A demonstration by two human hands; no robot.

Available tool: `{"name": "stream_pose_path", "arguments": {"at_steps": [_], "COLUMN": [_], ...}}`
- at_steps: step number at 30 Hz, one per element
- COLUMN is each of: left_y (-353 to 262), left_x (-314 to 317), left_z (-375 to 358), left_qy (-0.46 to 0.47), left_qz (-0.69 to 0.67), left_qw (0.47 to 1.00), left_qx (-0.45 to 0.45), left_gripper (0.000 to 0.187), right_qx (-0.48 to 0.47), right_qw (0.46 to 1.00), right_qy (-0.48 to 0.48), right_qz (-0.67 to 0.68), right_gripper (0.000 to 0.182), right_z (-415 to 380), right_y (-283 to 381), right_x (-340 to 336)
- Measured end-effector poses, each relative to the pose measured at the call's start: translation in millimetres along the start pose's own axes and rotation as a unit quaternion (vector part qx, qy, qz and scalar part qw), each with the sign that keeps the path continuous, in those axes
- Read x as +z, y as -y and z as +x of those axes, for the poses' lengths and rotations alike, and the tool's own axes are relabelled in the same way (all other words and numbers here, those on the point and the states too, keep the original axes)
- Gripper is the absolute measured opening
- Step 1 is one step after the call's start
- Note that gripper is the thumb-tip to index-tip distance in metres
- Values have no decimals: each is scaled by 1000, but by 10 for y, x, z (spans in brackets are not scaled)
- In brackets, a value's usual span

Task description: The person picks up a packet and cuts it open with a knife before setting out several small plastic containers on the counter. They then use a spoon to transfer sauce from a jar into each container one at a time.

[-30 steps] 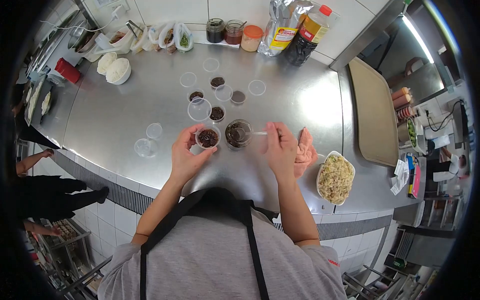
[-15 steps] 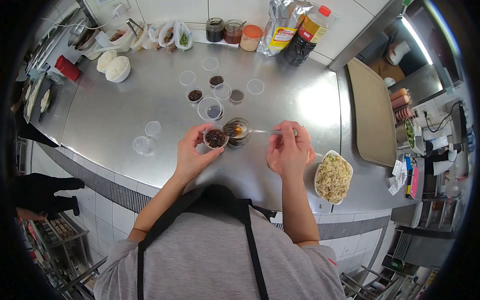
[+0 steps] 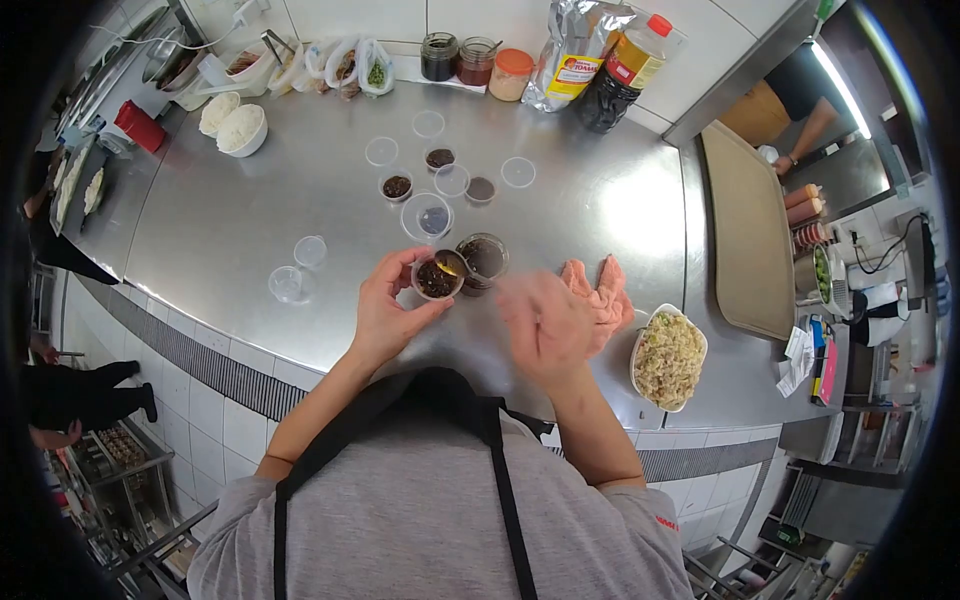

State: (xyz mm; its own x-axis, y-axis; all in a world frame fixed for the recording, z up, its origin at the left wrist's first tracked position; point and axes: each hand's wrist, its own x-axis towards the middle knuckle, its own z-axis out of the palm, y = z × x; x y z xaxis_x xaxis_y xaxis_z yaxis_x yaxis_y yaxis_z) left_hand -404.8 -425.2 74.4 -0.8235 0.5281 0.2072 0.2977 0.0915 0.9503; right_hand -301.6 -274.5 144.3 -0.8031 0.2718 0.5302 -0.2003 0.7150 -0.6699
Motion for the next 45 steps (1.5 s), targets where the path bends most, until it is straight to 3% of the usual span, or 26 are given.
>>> {"name": "stream_pose_path", "arguments": {"at_steps": [1,2,4,5,7,8,10,11,13,14,16,20,24,29,30,33,34,35,36,37,38,39,40,44,45], "left_y": [1,-1,-6,-7,-3,-2,-5,-29,-91,-62,93,541,900,964,920,821,677,515,404,309,276,319,394,597,647], "left_x": [0,6,23,24,7,-1,1,-3,-36,-68,-196,-672,-968,-924,-941,-1122,-1200,-1283,-1366,-1454,-1526,-1585,-1638,-1633,-1600], "left_z": [-2,-4,1,9,4,-7,-6,-7,-12,10,105,468,808,886,846,635,542,443,345,252,177,113,44,-144,-147], "left_qy": [3,4,1,2,7,6,10,11,-30,-33,-68,-141,-140,-66,-70,-129,-142,-157,-154,-122,-91,-93,-59,-25,-43], "left_qz": [0,0,-7,-7,-4,-2,-8,-9,54,54,97,205,316,351,370,398,393,388,387,385,383,385,370,319,325], "left_qw": [1000,1000,1000,1000,1000,1000,1000,1000,998,998,992,968,937,923,917,908,908,908,909,913,914,913,921,934,931], "left_qx": [0,1,3,3,6,4,-15,-13,19,19,30,35,-57,-143,-129,-25,-23,-22,-24,-61,-99,-102,-107,-158,-160], "left_gripper": [54,54,54,54,54,54,55,55,56,56,57,54,57,67,70,77,76,75,75,74,72,72,71,68,61], "right_qx": [67,67,-91,-91,114,115,226,224,325,324,359,362,342,330,335,290,295,211,113,164,165,27,-115,-85,4], "right_qw": [993,993,994,994,975,975,929,930,795,796,742,747,736,761,761,847,846,947,986,985,985,988,957,973,990], "right_qy": [-29,-30,13,12,-99,-99,-118,-119,-189,-187,-227,-235,-230,-225,-228,-226,-231,-179,-112,-48,-46,-3,39,72,70], "right_qz": [88,87,-61,-62,160,162,267,266,475,476,519,506,536,511,507,384,379,166,-56,-32,-31,-151,-264,-200,-123], "right_gripper": [6,6,3,3,11,11,18,18,18,18,17,18,20,21,21,13,13,10,7,5,5,6,7,9,10], "right_z": [-15,-2,42,17,-58,-44,23,29,26,27,-3,-81,-70,-43,-24,-15,-35,-47,-53,-31,24,98,146,153,133], "right_y": [-8,-22,-62,-88,-147,-173,-250,-283,-372,-385,-403,-520,-534,-561,-530,-526,-542,-540,-533,-495,-446,-393,-369,-460,-456], "right_x": [4,6,8,14,32,12,-54,-54,-22,-26,-59,-124,-124,-116,-117,-123,-109,-74,-46,-53,-21,38,91,277,278]}}
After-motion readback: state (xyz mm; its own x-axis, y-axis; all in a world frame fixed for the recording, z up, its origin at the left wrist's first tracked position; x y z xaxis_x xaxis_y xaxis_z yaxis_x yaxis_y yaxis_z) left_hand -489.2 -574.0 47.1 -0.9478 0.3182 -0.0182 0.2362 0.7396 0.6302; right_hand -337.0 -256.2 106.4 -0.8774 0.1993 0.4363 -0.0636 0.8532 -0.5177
